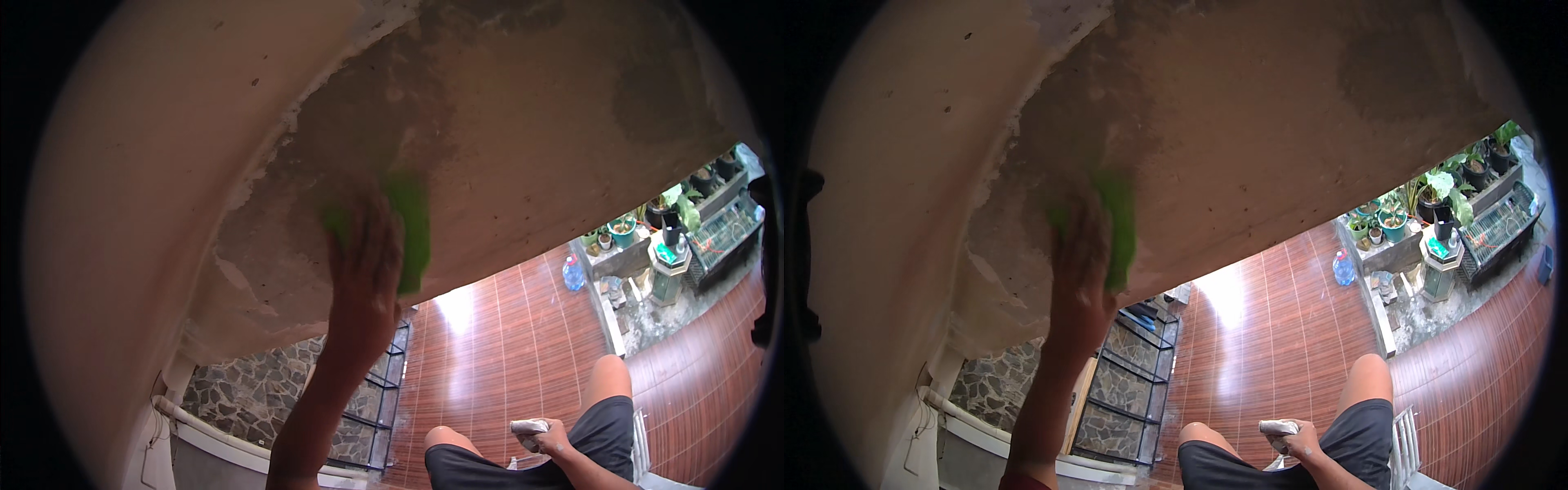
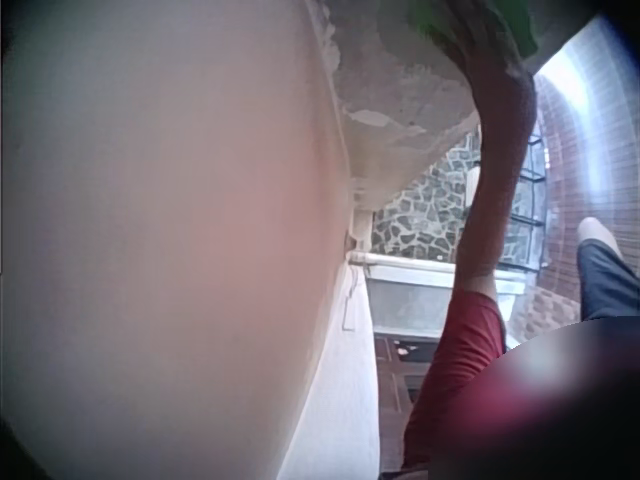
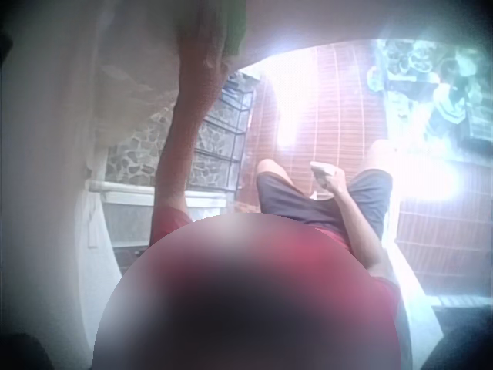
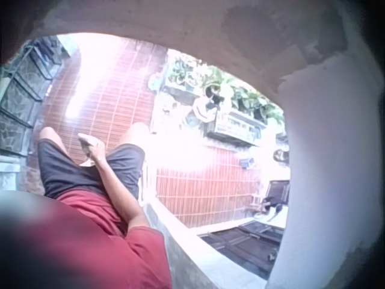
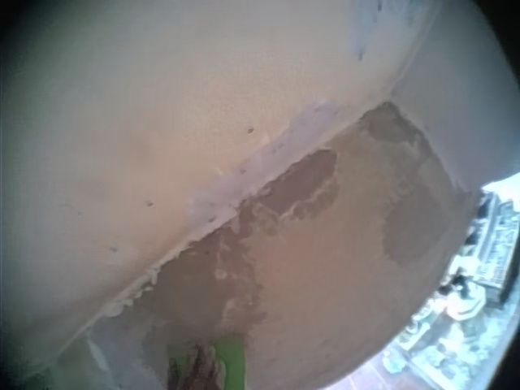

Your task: The person applies plaster to a ceiling using a green trowel and a cloth-wrapped ball of plaster. They repeatedly scoop plaster from the cloth onto the trowel and spread it across the ceiling surface, smoothing the material in place.

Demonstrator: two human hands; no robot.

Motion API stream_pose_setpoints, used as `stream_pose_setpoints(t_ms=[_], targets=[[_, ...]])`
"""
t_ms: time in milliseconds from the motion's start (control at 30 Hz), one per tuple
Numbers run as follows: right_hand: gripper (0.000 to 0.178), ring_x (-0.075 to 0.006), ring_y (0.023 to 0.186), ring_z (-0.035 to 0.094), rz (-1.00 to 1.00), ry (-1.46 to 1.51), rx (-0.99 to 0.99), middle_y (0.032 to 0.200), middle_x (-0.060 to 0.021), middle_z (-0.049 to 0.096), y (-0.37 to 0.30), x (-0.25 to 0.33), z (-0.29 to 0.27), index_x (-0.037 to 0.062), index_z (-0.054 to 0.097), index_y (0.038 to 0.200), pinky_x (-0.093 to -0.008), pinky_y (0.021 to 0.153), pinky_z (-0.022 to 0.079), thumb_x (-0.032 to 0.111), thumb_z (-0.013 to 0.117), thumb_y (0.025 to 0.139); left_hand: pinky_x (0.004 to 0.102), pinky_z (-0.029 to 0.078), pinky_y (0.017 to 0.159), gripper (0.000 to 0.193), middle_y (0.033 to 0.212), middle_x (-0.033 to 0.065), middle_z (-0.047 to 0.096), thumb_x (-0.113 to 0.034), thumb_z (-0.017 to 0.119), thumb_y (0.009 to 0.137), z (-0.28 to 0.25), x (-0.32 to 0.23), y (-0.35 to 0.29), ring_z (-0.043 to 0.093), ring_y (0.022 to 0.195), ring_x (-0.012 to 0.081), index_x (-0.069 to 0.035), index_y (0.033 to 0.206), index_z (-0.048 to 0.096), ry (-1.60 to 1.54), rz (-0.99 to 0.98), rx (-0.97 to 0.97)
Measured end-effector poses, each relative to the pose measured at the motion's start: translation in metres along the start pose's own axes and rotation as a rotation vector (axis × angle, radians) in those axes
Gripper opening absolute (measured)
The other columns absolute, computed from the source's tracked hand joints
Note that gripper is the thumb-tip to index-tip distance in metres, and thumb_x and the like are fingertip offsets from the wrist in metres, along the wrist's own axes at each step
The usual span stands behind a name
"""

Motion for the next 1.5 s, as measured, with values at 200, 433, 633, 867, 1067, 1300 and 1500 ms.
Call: stream_pose_setpoints(t_ms=[200,433,633,867,1067,1300,1500], targets=[[0.021,-0.0161,0.084,0.069,-0.052,-0.031,-0.024,0.094,-0.0114,0.072,0.002,-0.005,0.0,-0.0037,0.071,0.103,-0.0275,0.074,0.057,-0.007,0.066,0.083,0.0666,0.018,0.111,0.048,0.152,0.0189,0.033,-0.004,0.053,0.088,0.001,-0.049,-0.084,0.026,0.143,0.0413,0.001,0.135,0.049,-0.171,0.002,0.264],[0.018,-0.0136,0.08,0.068,-0.023,-0.103,-0.008,0.091,-0.0099,0.071,0.006,-0.007,0.0,-0.0034,0.071,0.102,-0.0243,0.069,0.056,-0.004,0.066,0.085,0.0659,0.026,0.106,0.037,0.136,0.0195,0.053,-0.013,0.063,0.085,-0.032,-0.09,-0.109,0.047,0.13,0.0386,-0.004,0.12,0.057,-0.166,0.159,0.182],[0.02,-0.0078,0.064,0.06,-0.045,0.02,-0.025,0.081,-0.0052,0.07,0.001,-0.002,0.005,-0.0008,0.073,0.098,-0.0227,0.052,0.045,-0.006,0.064,0.081,0.0611,0.027,0.107,0.034,0.139,0.0079,0.054,-0.025,0.059,0.09,-0.046,-0.094,-0.115,0.05,0.128,0.0291,-0.016,0.123,0.061,-0.149,0.148,0.054],[0.018,-0.0154,0.078,0.068,0.018,-0.121,-0.029,0.09,-0.0126,0.071,0.003,-0.003,0.002,-0.0039,0.07,0.102,-0.0255,0.067,0.056,-0.003,0.065,0.085,0.0627,0.032,0.102,0.039,0.134,0.0257,0.052,-0.023,0.063,0.09,-0.036,-0.074,-0.12,0.05,0.126,0.042,-0.009,0.126,0.054,-0.17,0.091,0.105],[0.021,-0.0169,0.081,0.069,-0.059,-0.046,-0.013,0.093,-0.014,0.071,0.002,0.002,0.005,-0.0053,0.069,0.104,-0.0266,0.07,0.057,-0.006,0.064,0.083,0.0557,0.03,0.109,0.042,0.139,0.0226,0.05,-0.019,0.062,0.09,-0.037,-0.036,-0.108,0.048,0.128,0.0399,-0.007,0.13,0.056,-0.129,-0.097,-0.145],[0.022,-0.0183,0.082,0.07,-0.035,-0.14,-0.012,0.094,-0.0144,0.071,0.004,0.0,0.003,-0.0057,0.069,0.103,-0.0272,0.07,0.058,-0.009,0.063,0.082,0.0588,0.032,0.11,0.061,0.145,0.0204,0.044,-0.001,0.059,0.084,-0.025,0.058,-0.038,0.037,0.137,0.0406,-0.004,0.143,0.042,0.004,-0.113,-0.38],[0.028,-0.0172,0.083,0.069,-0.054,-0.084,-0.03,0.093,-0.0126,0.071,0.013,-0.014,-0.001,-0.0043,0.07,0.103,-0.0278,0.072,0.056,-0.013,0.061,0.078,0.0606,0.023,0.114,0.086,0.153,0.0183,0.031,0.008,0.063,0.072,-0.009,0.075,0.001,0.026,0.143,0.0403,-0.008,0.15,0.03,0.084,-0.184,-0.282]])
Point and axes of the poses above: each hand's wrist, its own y-axis towards the middle knuckle, its own z-axis out of the palm, x = y × z, the point moved 4 cm from there along y, towards the middle knuckle
